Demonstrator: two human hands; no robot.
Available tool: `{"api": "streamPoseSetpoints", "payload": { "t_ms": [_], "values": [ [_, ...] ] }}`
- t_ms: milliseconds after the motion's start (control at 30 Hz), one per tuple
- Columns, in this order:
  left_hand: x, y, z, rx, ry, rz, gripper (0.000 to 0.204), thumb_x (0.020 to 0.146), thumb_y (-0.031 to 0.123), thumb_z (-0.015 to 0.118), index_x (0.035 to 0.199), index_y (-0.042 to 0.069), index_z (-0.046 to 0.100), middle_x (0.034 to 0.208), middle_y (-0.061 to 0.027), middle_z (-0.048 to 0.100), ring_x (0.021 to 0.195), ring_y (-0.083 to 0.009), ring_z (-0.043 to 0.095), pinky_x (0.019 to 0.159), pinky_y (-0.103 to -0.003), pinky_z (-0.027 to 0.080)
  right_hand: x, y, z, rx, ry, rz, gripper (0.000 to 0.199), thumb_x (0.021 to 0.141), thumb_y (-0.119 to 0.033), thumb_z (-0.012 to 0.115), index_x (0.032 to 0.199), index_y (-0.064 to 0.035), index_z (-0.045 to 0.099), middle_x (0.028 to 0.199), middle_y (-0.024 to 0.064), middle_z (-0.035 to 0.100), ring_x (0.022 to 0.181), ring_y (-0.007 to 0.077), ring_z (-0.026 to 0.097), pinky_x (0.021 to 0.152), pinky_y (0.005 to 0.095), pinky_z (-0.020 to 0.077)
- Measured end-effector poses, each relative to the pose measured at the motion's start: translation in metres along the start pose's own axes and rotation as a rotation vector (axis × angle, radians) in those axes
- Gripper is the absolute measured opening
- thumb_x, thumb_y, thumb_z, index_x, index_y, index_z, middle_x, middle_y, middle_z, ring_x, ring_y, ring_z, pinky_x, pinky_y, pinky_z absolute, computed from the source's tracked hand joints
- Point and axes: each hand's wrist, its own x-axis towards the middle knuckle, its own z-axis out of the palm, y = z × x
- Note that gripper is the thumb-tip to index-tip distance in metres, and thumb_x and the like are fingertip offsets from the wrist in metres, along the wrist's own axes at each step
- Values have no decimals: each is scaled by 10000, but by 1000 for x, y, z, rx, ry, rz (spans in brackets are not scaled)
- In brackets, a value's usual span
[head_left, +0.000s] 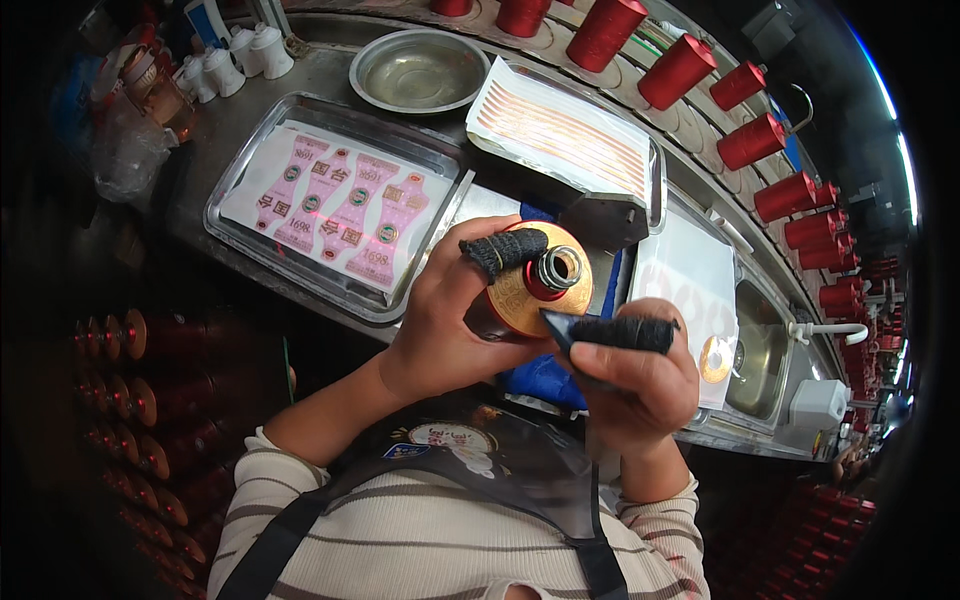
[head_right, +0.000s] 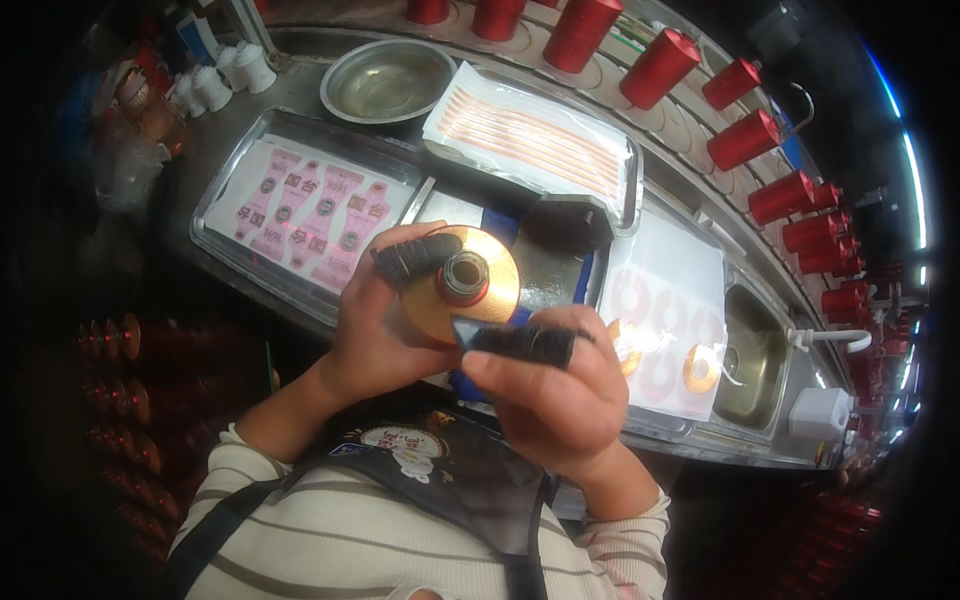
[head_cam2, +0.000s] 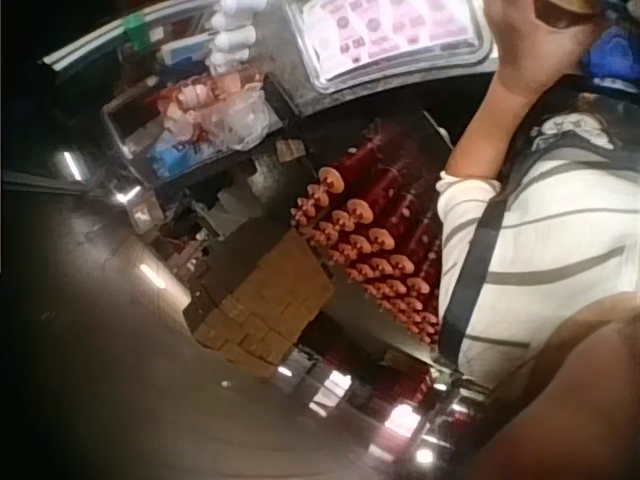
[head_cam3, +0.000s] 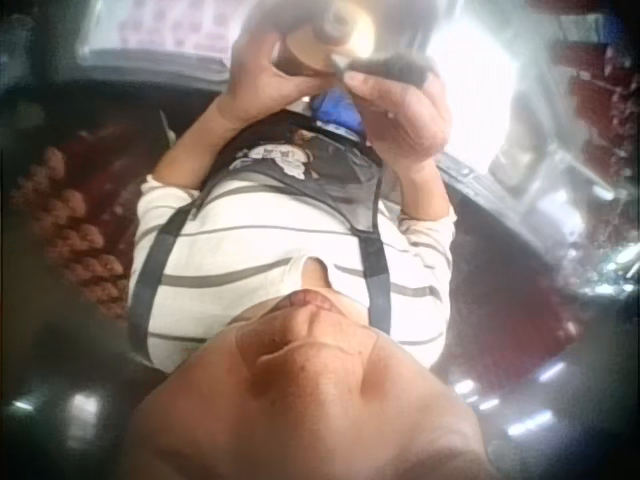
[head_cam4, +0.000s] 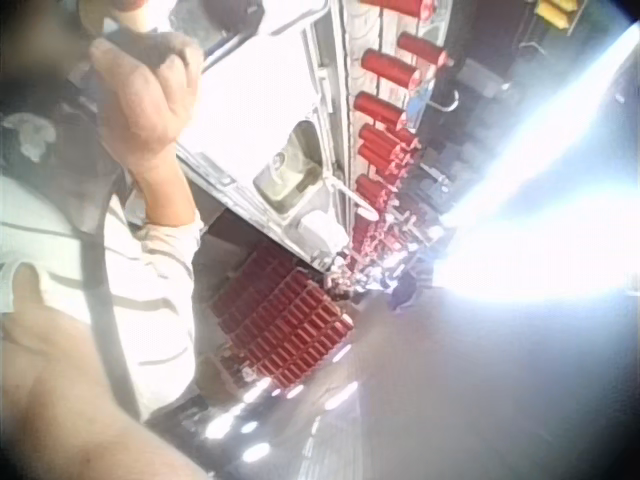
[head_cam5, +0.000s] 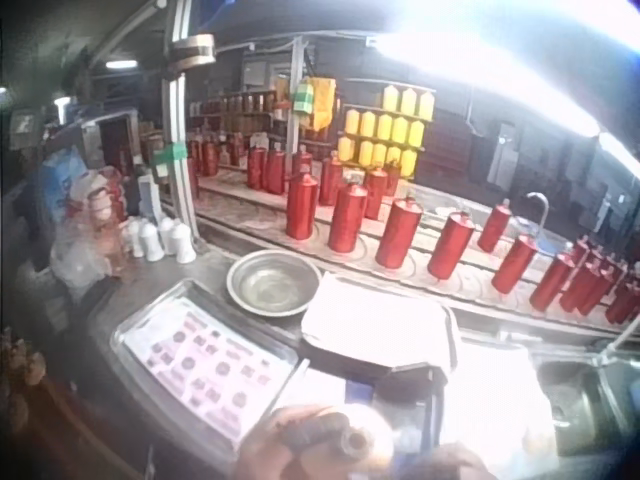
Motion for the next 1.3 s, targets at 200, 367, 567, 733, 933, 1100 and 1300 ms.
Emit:
{"api": "streamPoseSetpoints", "payload": {
  "t_ms": [200,367,567,733,933,1100,1300],
  "values": [
    [5,12,15,30,124,-77,755,598,204,936,1250,16,606,1297,-184,534,1189,-379,556,1016,-439,464,20,11,5,73,-49,-13,355,621,77,794,936,-85,771,892,78,676,796,279,646,696,370,525],
    [1,10,11,76,119,-84,702,648,279,914,1225,28,602,1291,-178,519,1165,-387,553,979,-448,472,22,-4,10,153,3,92,385,626,96,765,971,-73,781,863,78,652,763,266,627,686,362,518],
    [1,3,25,190,241,-68,782,620,358,930,1263,70,590,1205,-144,507,1094,-354,549,911,-445,482,26,-2,12,98,-30,28,401,596,103,786,958,-69,769,898,92,674,758,277,628,648,355,513],
    [-7,-4,32,245,281,-35,792,625,425,913,1262,77,594,1191,-144,493,1082,-358,528,907,-463,459,18,1,18,-21,0,-16,387,610,116,796,949,-67,753,874,75,669,760,263,633,646,348,512],
    [-14,-10,36,286,317,36,774,679,397,880,1292,60,549,1176,-153,488,1106,-361,494,936,-463,413,16,-5,24,27,-50,-27,390,602,129,776,942,-62,755,861,73,665,753,267,631,662,347,512],
    [-7,-9,13,19,130,-36,1085,627,372,955,1460,23,353,1393,-217,413,1316,-399,410,1115,-485,347,10,2,16,-10,64,65,354,643,63,876,940,-63,730,858,88,677,756,242,629,650,330,493],
    [17,-28,-29,-244,-515,-413,1070,637,249,950,1465,-8,323,1422,-228,447,1317,-381,486,1086,-447,411,4,8,21,55,100,111,367,647,51,888,951,-81,732,861,92,687,777,246,635,677,338,495]
  ]
}}
